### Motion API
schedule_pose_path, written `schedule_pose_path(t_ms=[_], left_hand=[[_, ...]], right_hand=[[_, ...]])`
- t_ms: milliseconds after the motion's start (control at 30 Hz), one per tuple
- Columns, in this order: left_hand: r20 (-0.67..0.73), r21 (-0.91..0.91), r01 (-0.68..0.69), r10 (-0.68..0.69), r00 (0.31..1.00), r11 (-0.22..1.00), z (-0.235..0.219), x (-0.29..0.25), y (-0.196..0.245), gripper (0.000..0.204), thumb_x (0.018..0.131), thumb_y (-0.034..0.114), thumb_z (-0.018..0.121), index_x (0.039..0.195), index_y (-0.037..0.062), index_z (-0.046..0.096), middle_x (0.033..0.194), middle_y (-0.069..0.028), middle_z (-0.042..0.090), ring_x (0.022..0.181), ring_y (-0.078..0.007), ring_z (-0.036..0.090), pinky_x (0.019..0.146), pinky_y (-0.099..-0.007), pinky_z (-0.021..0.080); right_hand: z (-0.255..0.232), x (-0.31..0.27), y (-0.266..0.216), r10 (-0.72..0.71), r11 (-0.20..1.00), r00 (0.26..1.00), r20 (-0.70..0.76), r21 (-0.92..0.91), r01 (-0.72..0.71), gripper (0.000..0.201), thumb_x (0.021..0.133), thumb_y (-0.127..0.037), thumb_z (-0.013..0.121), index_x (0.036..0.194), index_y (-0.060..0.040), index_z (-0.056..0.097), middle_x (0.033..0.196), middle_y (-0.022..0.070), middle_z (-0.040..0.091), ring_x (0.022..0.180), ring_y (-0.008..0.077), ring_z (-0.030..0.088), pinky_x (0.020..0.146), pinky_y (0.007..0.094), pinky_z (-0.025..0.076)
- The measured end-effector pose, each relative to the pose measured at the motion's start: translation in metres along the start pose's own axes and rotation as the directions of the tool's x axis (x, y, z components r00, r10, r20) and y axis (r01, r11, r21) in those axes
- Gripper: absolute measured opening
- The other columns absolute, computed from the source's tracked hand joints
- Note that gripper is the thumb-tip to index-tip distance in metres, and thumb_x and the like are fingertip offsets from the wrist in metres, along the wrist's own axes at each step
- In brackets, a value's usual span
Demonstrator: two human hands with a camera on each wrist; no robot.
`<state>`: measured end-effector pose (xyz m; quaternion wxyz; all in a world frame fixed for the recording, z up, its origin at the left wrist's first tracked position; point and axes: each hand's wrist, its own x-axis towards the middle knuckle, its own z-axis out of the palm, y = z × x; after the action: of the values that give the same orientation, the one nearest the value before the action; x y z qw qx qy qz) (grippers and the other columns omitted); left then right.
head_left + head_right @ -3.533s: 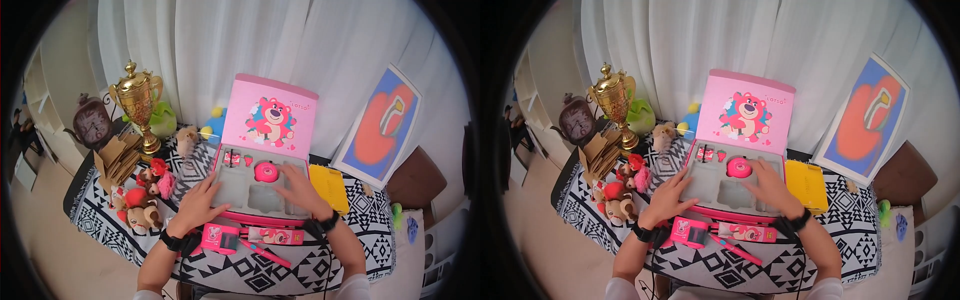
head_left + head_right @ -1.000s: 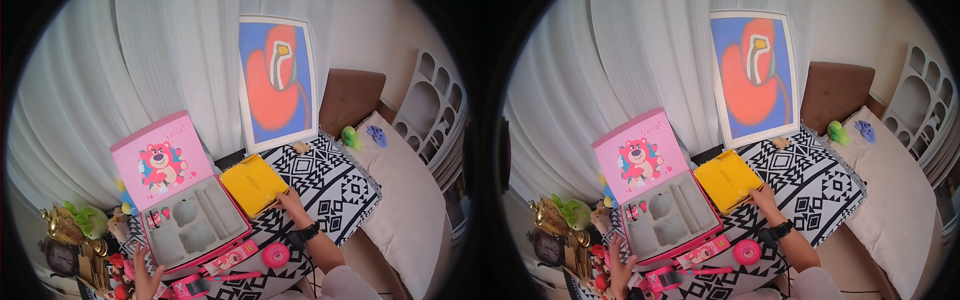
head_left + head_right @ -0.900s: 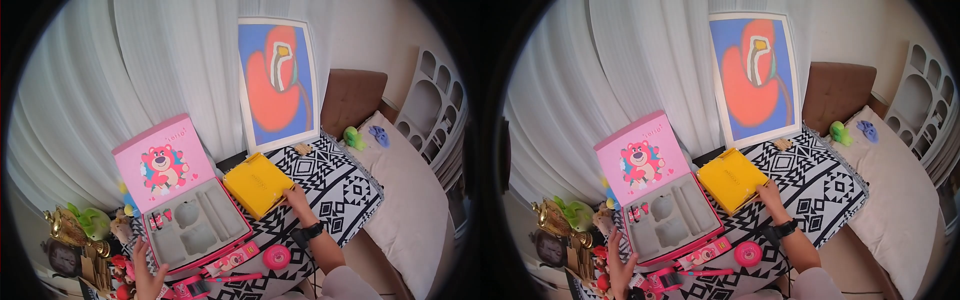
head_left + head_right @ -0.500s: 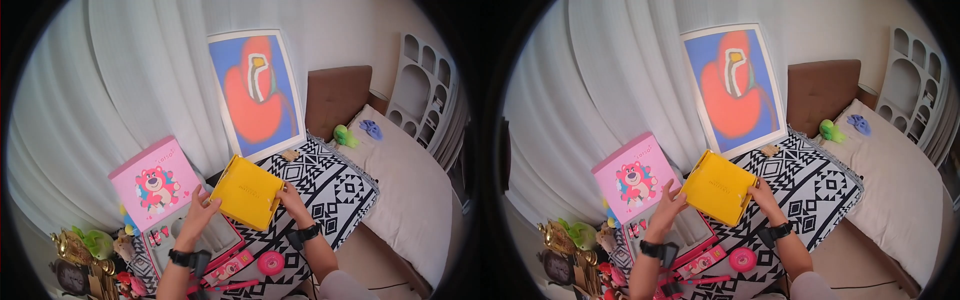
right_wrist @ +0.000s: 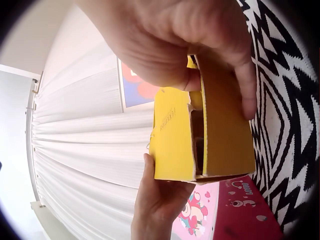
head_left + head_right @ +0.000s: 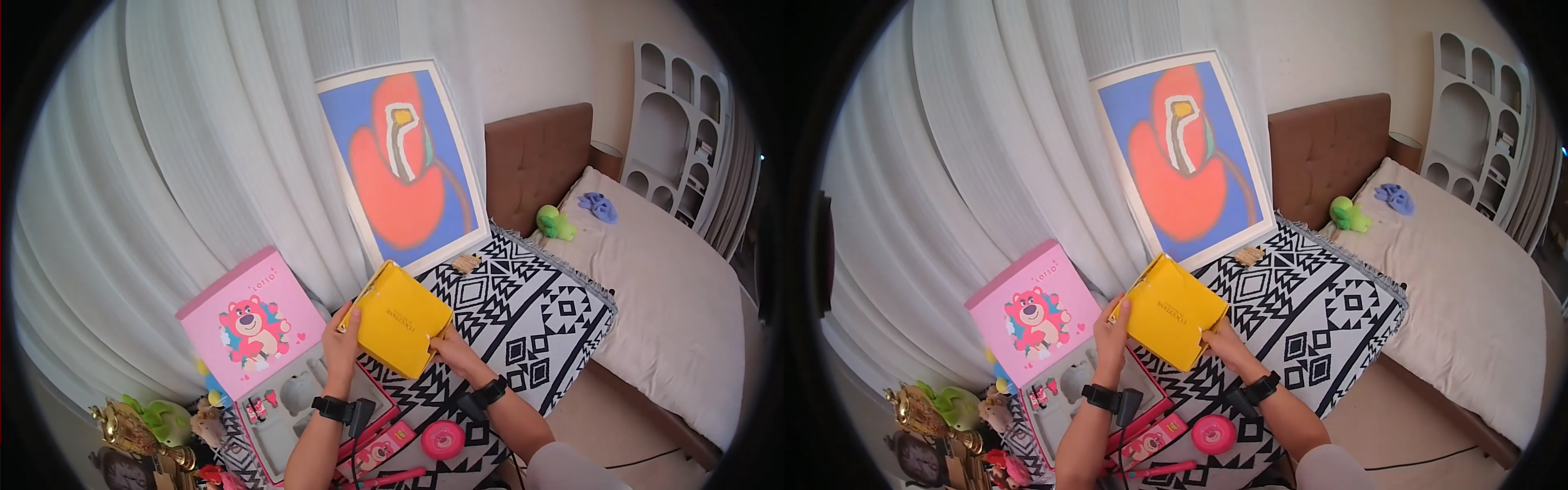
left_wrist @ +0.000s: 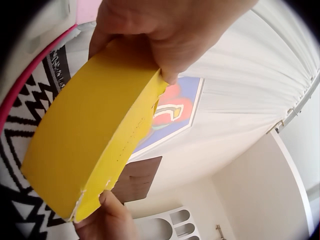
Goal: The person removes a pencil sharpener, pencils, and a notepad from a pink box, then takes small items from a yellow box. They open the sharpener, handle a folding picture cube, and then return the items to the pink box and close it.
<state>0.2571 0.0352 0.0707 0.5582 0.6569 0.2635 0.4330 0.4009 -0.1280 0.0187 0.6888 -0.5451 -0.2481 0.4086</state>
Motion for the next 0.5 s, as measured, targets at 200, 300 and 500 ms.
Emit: schedule_pose_path(t_ms=[200, 300, 500], left_hand=[[-0.057, 0.07, 0.054, -0.05, 0.997, 0.996, -0.001, 0.009, -0.001, 0.047, 0.091, 0.035, 0.065, 0.114, -0.0061, 0.065, 0.099, -0.0131, 0.069, 0.088, -0.0148, 0.061, 0.081, -0.0269, 0.048], [-0.126, 0.132, 0.064, -0.047, 0.991, 0.989, -0.005, 0.019, -0.002, 0.048, 0.09, 0.036, 0.065, 0.109, -0.0071, 0.066, 0.093, -0.0122, 0.069, 0.084, -0.0146, 0.061, 0.077, -0.0279, 0.048], [-0.254, 0.011, 0.146, -0.139, 0.957, 0.989, -0.013, 0.054, -0.028, 0.039, 0.088, 0.031, 0.069, 0.094, -0.0073, 0.069, 0.08, -0.0074, 0.066, 0.073, -0.0127, 0.059, 0.065, -0.0271, 0.047]], right_hand=[[0.006, -0.012, -0.015, -0.014, 0.994, 0.998, -0.056, -0.112, 0.008, 0.052, 0.087, -0.005, 0.052, 0.137, -0.0063, 0.036, 0.119, 0.0115, 0.057, 0.1, 0.0219, 0.064, 0.074, 0.0378, 0.058], [-0.005, -0.007, -0.01, -0.005, 0.987, 0.996, -0.085, -0.159, -0.009, 0.05, 0.085, -0.002, 0.048, 0.134, -0.0034, 0.04, 0.114, 0.0131, 0.059, 0.096, 0.0227, 0.066, 0.069, 0.0365, 0.06], [-0.02, -0.015, -0.027, 0.085, 0.984, 0.99, -0.112, -0.145, -0.101, 0.049, 0.08, -0.004, 0.047, 0.129, 0.0023, 0.044, 0.107, 0.016, 0.061, 0.09, 0.0251, 0.068, 0.064, 0.0357, 0.061]])
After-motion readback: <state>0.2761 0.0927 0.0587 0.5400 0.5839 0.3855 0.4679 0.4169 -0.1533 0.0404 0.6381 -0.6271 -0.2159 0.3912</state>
